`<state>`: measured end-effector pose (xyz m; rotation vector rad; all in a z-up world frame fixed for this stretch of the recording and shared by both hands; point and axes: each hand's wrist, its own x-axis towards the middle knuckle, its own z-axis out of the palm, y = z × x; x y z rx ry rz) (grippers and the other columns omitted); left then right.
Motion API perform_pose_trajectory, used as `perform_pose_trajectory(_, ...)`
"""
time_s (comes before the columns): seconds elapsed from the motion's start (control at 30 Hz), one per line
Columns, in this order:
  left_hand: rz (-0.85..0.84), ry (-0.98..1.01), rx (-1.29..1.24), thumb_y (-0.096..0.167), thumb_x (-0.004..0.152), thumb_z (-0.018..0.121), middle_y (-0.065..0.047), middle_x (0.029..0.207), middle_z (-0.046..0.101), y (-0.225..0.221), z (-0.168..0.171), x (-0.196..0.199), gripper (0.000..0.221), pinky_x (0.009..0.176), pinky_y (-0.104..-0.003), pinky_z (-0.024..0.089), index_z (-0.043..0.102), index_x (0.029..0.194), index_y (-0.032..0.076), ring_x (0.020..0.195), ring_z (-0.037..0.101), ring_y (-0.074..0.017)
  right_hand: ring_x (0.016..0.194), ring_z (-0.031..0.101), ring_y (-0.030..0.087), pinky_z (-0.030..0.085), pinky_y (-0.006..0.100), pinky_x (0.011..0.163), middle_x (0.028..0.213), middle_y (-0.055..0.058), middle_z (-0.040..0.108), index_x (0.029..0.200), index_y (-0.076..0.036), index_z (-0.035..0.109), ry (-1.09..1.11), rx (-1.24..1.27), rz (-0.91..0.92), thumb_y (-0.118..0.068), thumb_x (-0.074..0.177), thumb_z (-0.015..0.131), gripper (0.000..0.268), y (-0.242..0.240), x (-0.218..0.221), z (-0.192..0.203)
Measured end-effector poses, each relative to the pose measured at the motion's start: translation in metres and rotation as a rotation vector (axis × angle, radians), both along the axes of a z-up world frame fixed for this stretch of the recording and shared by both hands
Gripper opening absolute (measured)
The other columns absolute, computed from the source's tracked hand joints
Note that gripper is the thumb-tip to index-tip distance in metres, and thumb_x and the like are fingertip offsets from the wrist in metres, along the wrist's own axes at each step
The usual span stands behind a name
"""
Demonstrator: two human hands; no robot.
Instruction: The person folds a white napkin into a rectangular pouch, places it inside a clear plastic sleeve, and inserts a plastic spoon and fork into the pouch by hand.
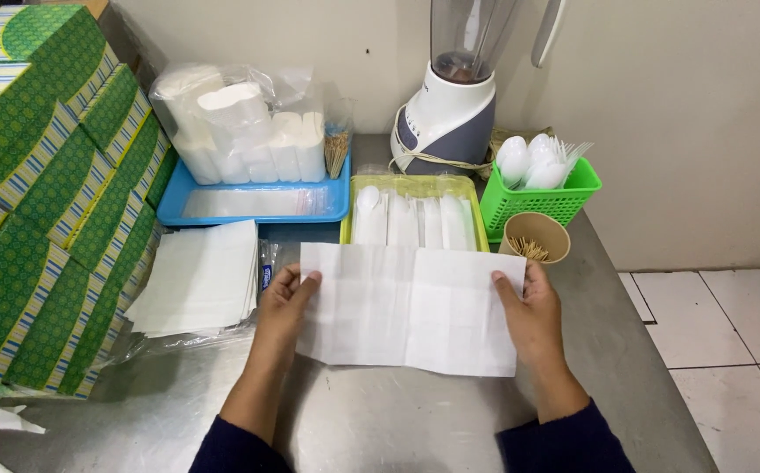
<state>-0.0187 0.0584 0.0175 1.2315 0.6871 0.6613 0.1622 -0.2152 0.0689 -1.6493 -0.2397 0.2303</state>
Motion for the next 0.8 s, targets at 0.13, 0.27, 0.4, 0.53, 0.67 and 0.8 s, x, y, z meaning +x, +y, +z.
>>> perform_pose_trajectory(0.13,0.057,0.000,0.104,0.013,0.098,0.068,-0.009,0.091,0.070,0.012,-0.015,-0.005,0.038,0.063,-0.028,0.057,0.051,0.132,0.009,0.073,0.068,-0.0177,0.089,0.068,0.025,0.060,0.036,0.074,0.113,0.018,0.067,0.133,-0.008,0.044,0.064,0.205,0.072,-0.004,0.089,0.075,0.054,-0.003,0.009,-0.025)
perform_pose_trajectory(0.27,0.120,0.042,0.183,0.012,0.101,0.065,-0.007,0.087,0.067,0.018,-0.025,-0.009,0.040,0.059,-0.024,0.052,0.037,0.129,0.013,0.067,0.063,-0.0150,0.085,0.068,0.020,0.062,0.032,0.072,0.106,0.012,0.063,0.126,-0.006,0.046,0.054,0.118,0.248,0.006,0.073,0.086,0.067,-0.009,0.015,-0.046)
perform_pose_trajectory(0.4,0.096,0.120,0.227,0.011,0.105,0.055,-0.005,0.095,0.067,0.029,-0.036,-0.007,0.018,0.061,-0.022,0.047,0.044,0.118,0.015,0.072,0.062,-0.0139,0.089,0.068,0.022,0.060,0.035,0.074,0.107,0.013,0.069,0.110,-0.004,0.066,0.045,-0.127,0.330,0.008,0.079,0.080,0.036,-0.011,0.012,-0.043)
perform_pose_trajectory(0.53,0.063,0.208,0.288,0.018,0.109,0.054,-0.010,0.108,0.071,0.016,-0.008,-0.009,0.008,0.072,-0.029,0.049,0.061,0.107,0.014,0.088,0.066,-0.0212,0.094,0.065,0.023,0.058,0.036,0.081,0.113,0.015,0.071,0.126,-0.007,0.071,0.073,-0.212,0.311,0.007,0.083,0.075,0.045,-0.011,0.005,-0.029)
perform_pose_trajectory(0.67,0.102,0.294,0.259,0.011,0.103,0.057,-0.011,0.111,0.072,-0.001,0.015,-0.013,0.022,0.081,-0.033,0.053,0.077,0.111,0.017,0.095,0.067,-0.0226,0.099,0.067,0.027,0.055,0.040,0.086,0.108,0.019,0.075,0.112,-0.008,0.080,-0.008,-0.356,0.260,-0.002,0.086,0.076,0.027,-0.014,0.006,-0.026)
perform_pose_trajectory(0.8,0.100,0.254,0.193,0.006,0.103,0.053,-0.016,0.107,0.073,-0.001,0.021,-0.014,0.032,0.081,-0.031,0.053,0.079,0.119,0.012,0.092,0.065,-0.0222,0.083,0.061,0.021,0.053,0.034,0.075,0.098,0.010,0.069,0.096,-0.007,0.080,-0.107,-0.311,0.240,-0.001,0.083,0.079,0.015,-0.019,0.007,-0.028)
